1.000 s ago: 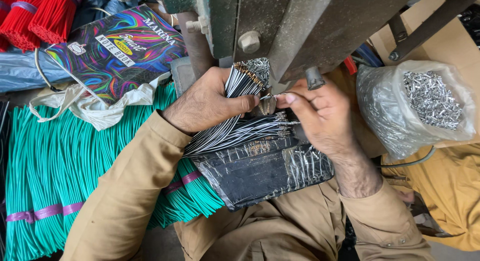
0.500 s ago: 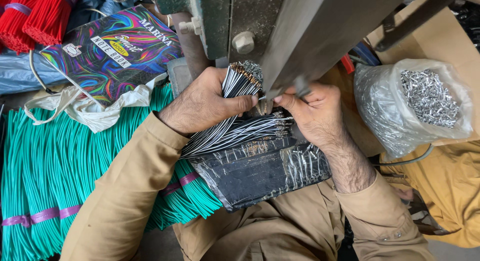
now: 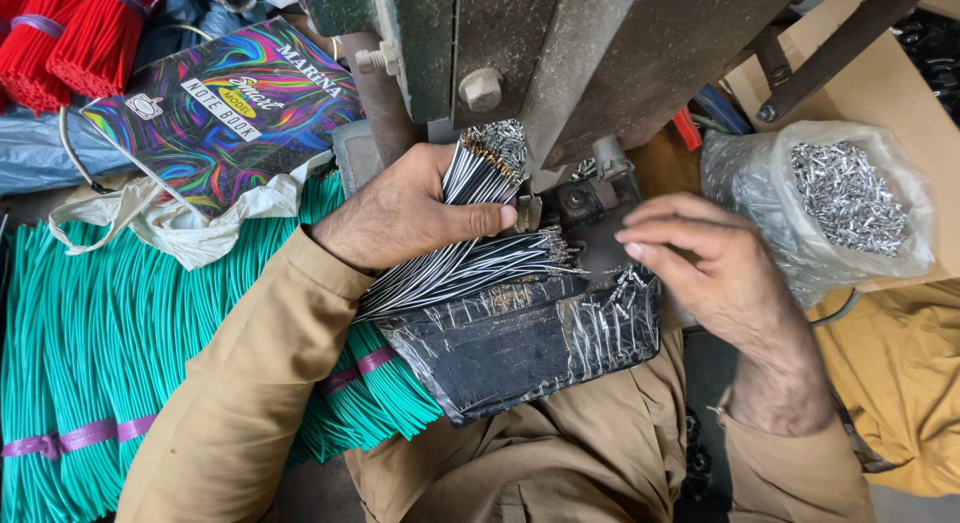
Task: The person holds a bundle of black wires in one hand and repeatedly places a metal terminal onto a wire end under a bench-mounted crimping press, operating the press to crimp the terminal onto the wire, then reaches into a bag of metal terminals for the next one. The crimped wires accumulate in the bundle as the cycle repeats.
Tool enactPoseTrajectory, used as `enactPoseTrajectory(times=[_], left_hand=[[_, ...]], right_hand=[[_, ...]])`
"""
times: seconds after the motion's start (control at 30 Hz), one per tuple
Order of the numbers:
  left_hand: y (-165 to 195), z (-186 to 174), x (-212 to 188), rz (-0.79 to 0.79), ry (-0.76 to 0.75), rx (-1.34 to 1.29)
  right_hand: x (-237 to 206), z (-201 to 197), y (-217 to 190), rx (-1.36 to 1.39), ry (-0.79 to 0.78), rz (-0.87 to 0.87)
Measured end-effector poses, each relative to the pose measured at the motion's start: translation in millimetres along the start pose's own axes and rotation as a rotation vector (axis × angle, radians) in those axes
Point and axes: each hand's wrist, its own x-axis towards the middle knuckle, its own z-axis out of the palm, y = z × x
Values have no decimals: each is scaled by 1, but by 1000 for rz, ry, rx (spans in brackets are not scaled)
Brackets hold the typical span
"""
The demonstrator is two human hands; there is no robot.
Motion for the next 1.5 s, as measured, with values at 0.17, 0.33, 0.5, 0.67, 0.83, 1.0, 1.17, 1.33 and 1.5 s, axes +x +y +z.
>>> enactPoseTrajectory(times=[0.17,0.33,0.5,0.67,0.83,1.0,1.17,1.33,1.5], left_hand=[[3,-3,2,2,-73,-4],[7,4,2,-47,21,64],[6,5,4,-59,36,80],[3,2,3,-22,30,32],[0,2,3,-57,11,-46],[0,2,3,-28,33,12],[0,2,2,-65,60,-3],[-1,2,3,-67,59,-6],[-1,2,3,-44,64,15]], right_hand=[[-20,-4,22,51,-62,189],[-22,8,32,-13,10,243],[-18,7,23,-124,0,83],[-13,4,13,-67,-51,275],[3,21,3,199,107,201],[34,51,-9,516,188,45],[50,63,-12,563,137,38],[53,66,-5,442,160,94],[55,62,4,406,145,126]])
